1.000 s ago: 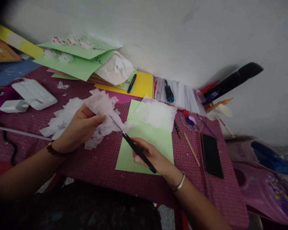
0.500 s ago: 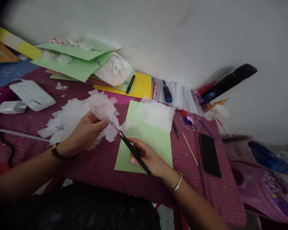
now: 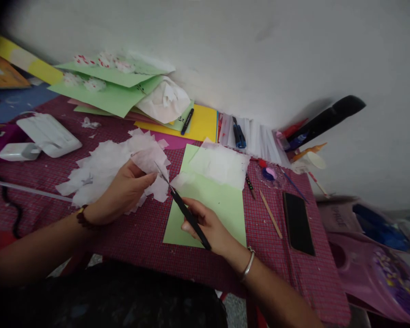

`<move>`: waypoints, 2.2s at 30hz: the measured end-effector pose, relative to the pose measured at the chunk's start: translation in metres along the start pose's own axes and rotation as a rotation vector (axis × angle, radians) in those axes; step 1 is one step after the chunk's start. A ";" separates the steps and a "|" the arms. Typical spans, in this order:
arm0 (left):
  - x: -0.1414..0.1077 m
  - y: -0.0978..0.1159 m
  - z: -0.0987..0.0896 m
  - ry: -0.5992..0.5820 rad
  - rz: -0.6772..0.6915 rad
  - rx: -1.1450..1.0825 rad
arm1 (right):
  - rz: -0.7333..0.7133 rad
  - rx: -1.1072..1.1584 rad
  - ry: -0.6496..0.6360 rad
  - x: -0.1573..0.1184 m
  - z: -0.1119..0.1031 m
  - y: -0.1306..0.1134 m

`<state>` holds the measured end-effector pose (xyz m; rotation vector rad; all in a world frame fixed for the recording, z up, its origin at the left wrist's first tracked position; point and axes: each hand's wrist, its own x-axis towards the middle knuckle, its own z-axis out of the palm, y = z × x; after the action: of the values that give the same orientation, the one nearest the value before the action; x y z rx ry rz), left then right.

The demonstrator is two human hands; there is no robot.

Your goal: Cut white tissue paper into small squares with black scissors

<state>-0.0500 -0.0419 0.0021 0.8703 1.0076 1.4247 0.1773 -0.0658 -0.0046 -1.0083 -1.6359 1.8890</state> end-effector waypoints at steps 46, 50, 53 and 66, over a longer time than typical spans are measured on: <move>0.004 0.008 -0.014 -0.185 -0.178 0.361 | -0.047 0.031 -0.072 -0.002 -0.005 0.000; 0.005 0.006 -0.015 -0.172 -0.200 0.321 | -0.005 0.030 -0.035 -0.003 -0.002 0.002; 0.006 0.004 -0.016 -0.165 -0.220 0.271 | 0.034 0.035 -0.013 -0.003 0.000 0.002; 0.004 0.020 -0.009 -0.183 -0.279 0.044 | 0.065 0.033 -0.021 -0.053 -0.006 -0.012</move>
<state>-0.0662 -0.0387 0.0173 0.8394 0.9815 1.0726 0.2144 -0.0983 0.0189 -1.0436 -1.5970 1.9687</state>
